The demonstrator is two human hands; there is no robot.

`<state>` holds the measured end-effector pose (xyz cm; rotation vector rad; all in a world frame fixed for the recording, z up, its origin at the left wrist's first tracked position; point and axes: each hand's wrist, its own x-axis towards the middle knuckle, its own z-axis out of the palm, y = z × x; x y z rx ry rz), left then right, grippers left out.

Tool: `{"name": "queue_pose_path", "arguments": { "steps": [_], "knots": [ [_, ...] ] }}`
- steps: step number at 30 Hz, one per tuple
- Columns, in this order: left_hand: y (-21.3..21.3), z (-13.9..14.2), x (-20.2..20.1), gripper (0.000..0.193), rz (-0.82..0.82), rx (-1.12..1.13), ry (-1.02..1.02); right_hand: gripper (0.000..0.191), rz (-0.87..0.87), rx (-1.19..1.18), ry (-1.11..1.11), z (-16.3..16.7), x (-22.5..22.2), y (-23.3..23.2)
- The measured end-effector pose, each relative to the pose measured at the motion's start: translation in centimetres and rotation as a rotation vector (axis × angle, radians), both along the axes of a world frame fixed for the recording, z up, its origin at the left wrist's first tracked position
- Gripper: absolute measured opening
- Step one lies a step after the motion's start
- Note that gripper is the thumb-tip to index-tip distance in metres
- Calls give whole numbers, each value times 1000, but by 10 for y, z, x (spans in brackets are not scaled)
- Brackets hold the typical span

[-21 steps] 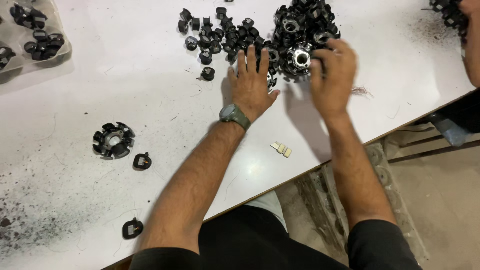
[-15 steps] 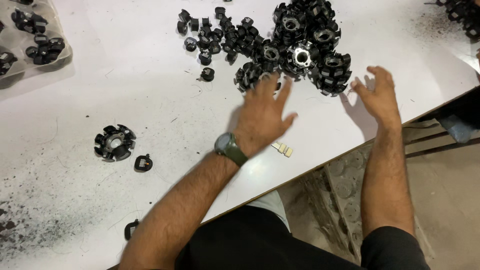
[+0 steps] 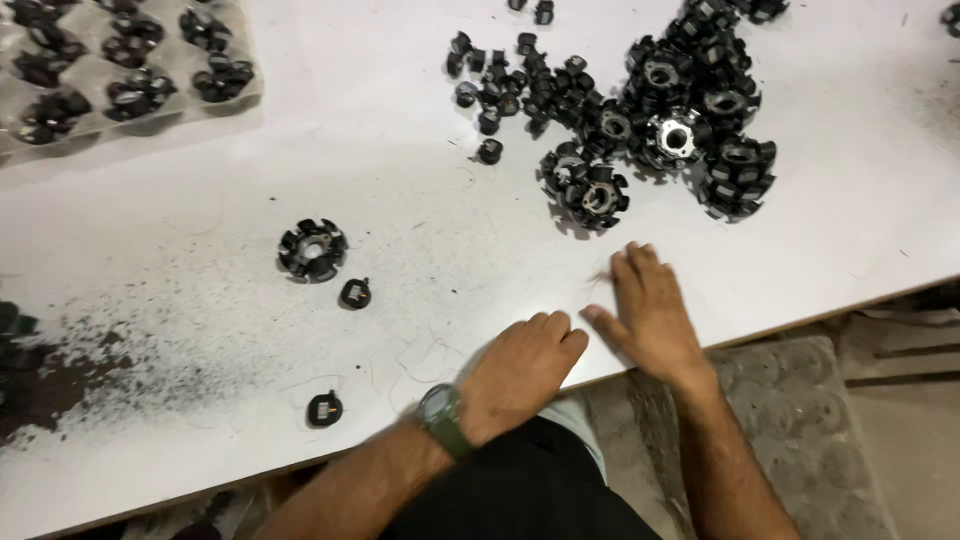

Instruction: The person sits at a white workbench assembling mecanum wheels, pressing black rubber rollers onto the hubs of wheel bodies by hand. They pick up hubs and rollers from the table, fit each roller into place around a hub, and set completed wheels aside with other finished wheels.

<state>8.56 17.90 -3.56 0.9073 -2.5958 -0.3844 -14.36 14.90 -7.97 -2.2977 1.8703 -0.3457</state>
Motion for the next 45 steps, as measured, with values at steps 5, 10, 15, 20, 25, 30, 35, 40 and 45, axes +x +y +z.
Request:
{"name": "queue_pose_path", "arguments": {
  "steps": [5,10,15,20,25,30,35,40,45],
  "knots": [
    [55,12,119,31,344,195,248,100,429,103,-23,-7,92,2],
    [103,6,195,27,940,232,341,112,681,36,-21,-8,167,29],
    [101,-25,194,33,851,29,-72,111,720,-31,-61,-8,189,45],
    [62,-27,216,42,959,94,-111,108,772,-45,-31,-16,205,62],
    [119,3,266,35,1101,-122,288,109,961,-69,-25,-30,257,84],
    [188,20,273,27,1267,-99,545,99,1450,-31,-210,-31,320,121],
    [158,-3,238,33,1233,244,615,45,1517,128,-558,-14,276,117],
    [97,-28,161,31,759,299,418,17,960,213,-825,3,169,72],
    [51,-13,131,42,499,110,33,16,430,42,-604,13,122,46]
  ]
}}
